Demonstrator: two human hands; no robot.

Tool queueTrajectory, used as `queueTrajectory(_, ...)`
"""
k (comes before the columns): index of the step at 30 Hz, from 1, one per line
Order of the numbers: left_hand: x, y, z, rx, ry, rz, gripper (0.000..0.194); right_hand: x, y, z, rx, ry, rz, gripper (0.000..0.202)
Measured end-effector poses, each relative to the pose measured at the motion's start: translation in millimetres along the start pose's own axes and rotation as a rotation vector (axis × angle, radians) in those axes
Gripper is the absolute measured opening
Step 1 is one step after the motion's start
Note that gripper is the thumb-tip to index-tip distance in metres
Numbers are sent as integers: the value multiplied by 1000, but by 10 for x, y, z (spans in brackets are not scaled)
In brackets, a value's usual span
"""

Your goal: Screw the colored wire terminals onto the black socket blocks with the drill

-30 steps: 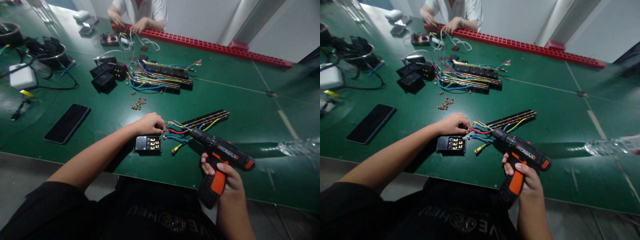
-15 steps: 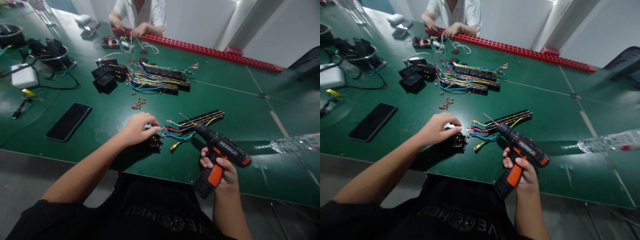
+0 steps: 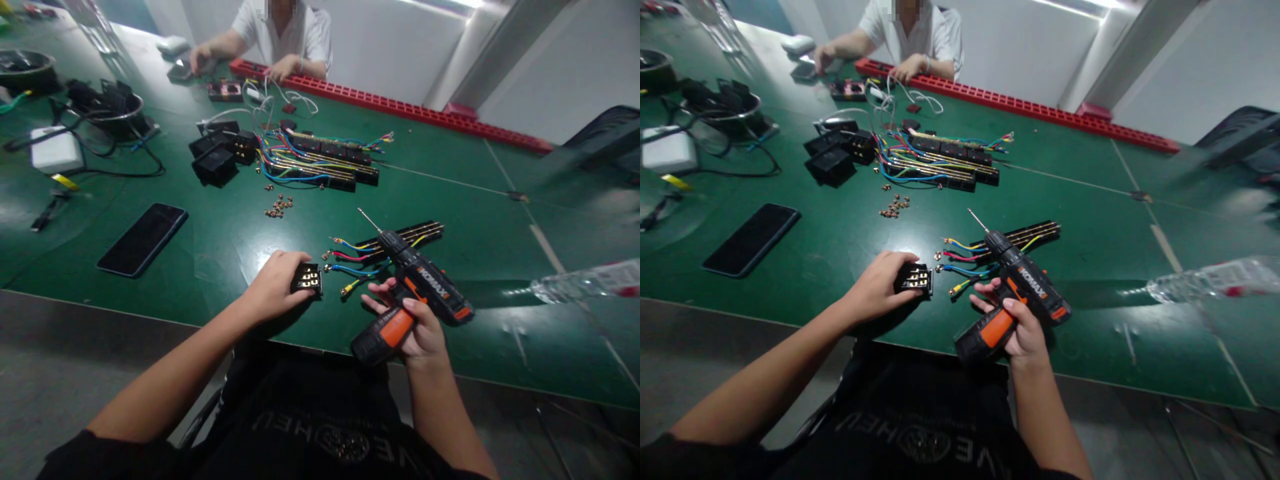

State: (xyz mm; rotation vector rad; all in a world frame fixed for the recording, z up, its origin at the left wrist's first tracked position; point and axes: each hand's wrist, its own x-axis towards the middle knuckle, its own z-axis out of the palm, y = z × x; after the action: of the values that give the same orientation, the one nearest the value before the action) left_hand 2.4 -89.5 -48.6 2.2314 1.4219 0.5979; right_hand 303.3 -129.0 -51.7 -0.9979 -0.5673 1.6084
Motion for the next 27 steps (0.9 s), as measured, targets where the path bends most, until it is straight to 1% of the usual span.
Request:
queueTrajectory(3,59,-15,-42,-9,-19,26,50,-18,100,222,25,33,-55,46)
queueTrajectory(6,120,-47,-59,-35,-38,71,50,-54,143,376,-7,79,-113,51)
queueTrajectory(9,166,-83,-28,-58,-40,98,51,-49,165,468,-28,109,-179,51)
queueTrajectory(11,174,-93,-7,-64,-29,105,52,-19,191,512,-28,124,-191,51)
queueTrajectory(13,147,-91,-10,-51,-11,119,63,15,226,542,-23,154,-194,51)
queueTrajectory(15,68,-92,-48,-11,40,118,72,39,259,554,-34,195,-195,50)
queueTrajectory(17,-65,-114,-112,3,92,128,72,49,278,553,-68,238,-202,46)
queueTrajectory(19,-236,-166,-179,-6,150,126,62,52,278,550,-95,263,-209,40)
queueTrajectory(22,-496,-283,-254,1,238,67,46,62,262,563,-81,267,-202,33)
queueTrajectory(23,-566,-322,-268,-4,244,44,45,70,259,572,-70,273,-191,33)
queueTrajectory(25,-663,-386,-279,-27,219,17,48,95,261,590,-48,288,-159,34)
queueTrajectory(27,-695,-419,-263,-55,180,10,53,130,274,599,-29,301,-128,36)
